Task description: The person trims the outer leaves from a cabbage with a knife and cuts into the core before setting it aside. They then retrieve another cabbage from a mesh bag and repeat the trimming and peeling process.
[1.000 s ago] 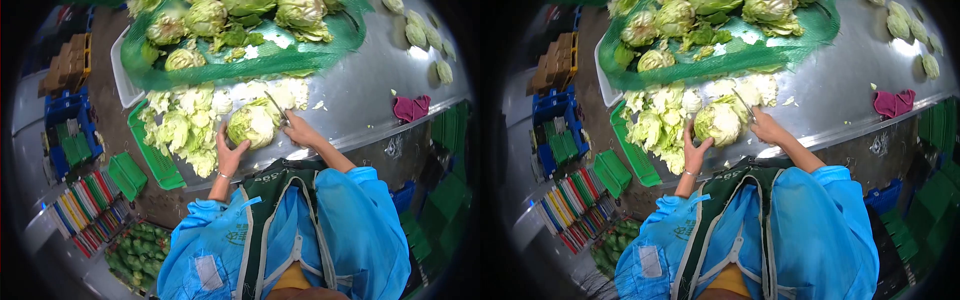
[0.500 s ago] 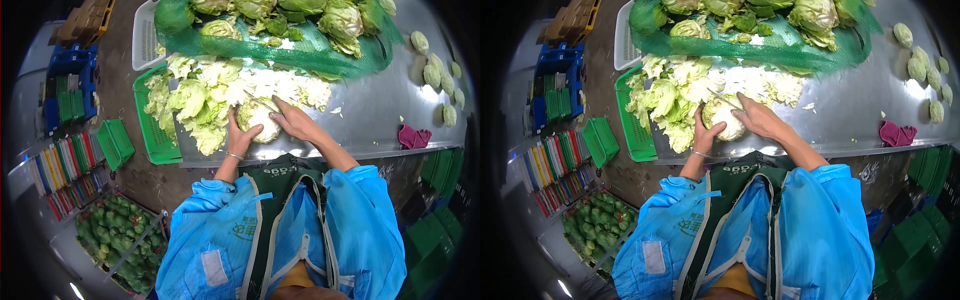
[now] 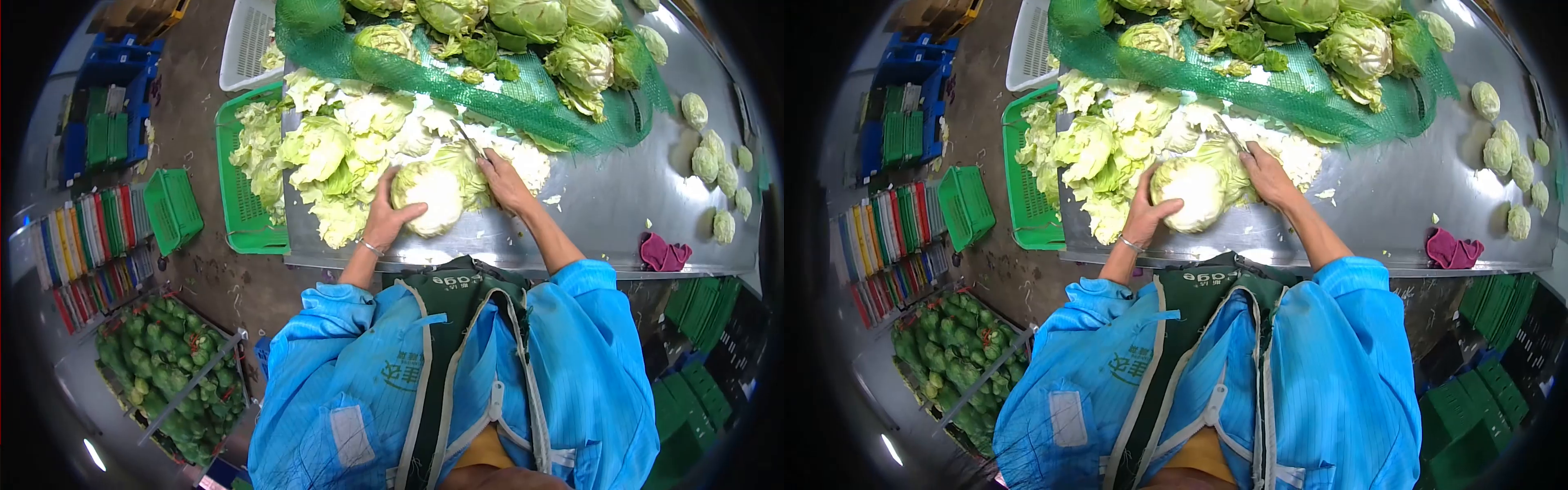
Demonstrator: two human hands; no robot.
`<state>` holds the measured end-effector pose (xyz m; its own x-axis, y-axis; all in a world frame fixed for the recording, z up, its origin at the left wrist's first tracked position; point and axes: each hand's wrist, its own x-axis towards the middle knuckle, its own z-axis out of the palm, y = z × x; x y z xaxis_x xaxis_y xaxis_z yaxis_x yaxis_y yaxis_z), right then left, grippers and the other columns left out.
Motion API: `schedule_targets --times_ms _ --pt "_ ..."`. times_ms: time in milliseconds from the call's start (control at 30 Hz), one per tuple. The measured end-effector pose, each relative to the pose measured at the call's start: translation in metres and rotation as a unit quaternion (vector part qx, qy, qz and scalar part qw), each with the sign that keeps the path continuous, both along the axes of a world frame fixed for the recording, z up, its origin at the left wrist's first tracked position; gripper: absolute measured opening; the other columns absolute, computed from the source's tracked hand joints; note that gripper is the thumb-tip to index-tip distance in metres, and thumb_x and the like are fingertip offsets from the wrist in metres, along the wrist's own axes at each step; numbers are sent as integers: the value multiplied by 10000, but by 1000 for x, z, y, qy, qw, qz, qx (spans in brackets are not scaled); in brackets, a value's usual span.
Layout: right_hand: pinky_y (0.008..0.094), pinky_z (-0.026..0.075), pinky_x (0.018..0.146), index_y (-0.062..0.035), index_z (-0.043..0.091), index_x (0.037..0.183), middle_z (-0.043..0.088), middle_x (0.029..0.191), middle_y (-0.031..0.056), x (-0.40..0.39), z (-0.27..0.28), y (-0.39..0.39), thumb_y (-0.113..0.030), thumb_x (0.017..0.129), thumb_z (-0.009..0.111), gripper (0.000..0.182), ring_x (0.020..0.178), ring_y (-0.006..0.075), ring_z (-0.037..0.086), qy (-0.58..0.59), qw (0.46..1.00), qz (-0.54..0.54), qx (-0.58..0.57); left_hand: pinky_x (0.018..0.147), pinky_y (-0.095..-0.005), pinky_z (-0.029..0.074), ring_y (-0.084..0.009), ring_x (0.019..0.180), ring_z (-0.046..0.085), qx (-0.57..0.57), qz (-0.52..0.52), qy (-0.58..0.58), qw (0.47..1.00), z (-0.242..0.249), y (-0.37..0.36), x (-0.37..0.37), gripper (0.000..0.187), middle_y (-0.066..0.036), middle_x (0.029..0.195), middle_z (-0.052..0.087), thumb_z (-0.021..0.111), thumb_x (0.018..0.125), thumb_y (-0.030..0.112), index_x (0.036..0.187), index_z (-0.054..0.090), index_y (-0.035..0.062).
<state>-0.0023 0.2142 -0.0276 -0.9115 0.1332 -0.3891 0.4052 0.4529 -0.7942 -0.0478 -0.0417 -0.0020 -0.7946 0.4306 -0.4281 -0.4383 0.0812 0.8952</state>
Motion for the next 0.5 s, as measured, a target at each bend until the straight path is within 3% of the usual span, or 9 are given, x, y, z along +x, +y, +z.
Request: schedule_targets --times_ms 33,167,267,300,400,433,467,500 --pt "452 458 852 -1 423 1287 617 1016 309 7 14 -7 -323 987 407 441 975 450 595 2 1000 -5 -4 976 -362 457 -274 1162 523 41 81 -27 995 0 -2 4 903 -196 1319 453 803 695 147 1401 261 -3" --pt "450 468 838 -33 441 1286 634 980 295 34 68 -36 -279 981 447 391 929 413 625 -14 998 42 -38 942 -348 483 -255 1166 513 -15 206 -137 969 40 9 28 920 -178 1295 457 792 730 145 1417 196 12" --pt "455 472 843 -42 444 1294 634 995 297 38 18 -2 -256 978 456 381 939 416 627 -94 991 -59 72 930 -343 490 -251 1147 526 38 196 -100 975 16 -2 27 918 -177 1283 463 787 738 141 1418 184 16" --pt "449 474 859 -20 434 1301 638 1022 290 33 23 12 -269 979 453 408 967 422 626 -40 996 -54 54 942 -347 477 -260 1141 530 33 178 -80 980 6 -5 27 934 -182 1282 465 810 714 175 1410 210 8" --pt "436 473 874 1 404 1316 630 1041 306 2 69 4 -276 978 457 440 1010 427 617 -58 995 -40 68 956 -350 462 -275 1138 532 -33 120 37 991 -5 -6 28 968 -188 1277 470 836 668 213 1399 242 -7" --pt "443 471 880 1 369 1342 613 1037 341 -2 83 -4 -277 983 443 460 1012 448 608 9 999 21 26 997 -357 422 -285 1172 499 -55 103 46 992 7 -1 26 1004 -200 1289 457 857 620 247 1391 272 -21" --pt "468 477 861 18 398 1278 610 973 360 -10 79 -9 -262 986 426 406 981 454 609 21 995 89 34 1007 -361 412 -285 1183 488 -70 86 69 991 5 0 26 1008 -203 1295 450 857 615 249 1391 273 -22" --pt "483 480 832 27 425 1212 616 931 344 -14 71 -14 -270 986 426 373 932 456 614 5 984 128 120 1017 -364 401 -285 1195 477 -83 70 94 990 1 0 26 1012 -206 1301 443 858 610 251 1391 275 -23"
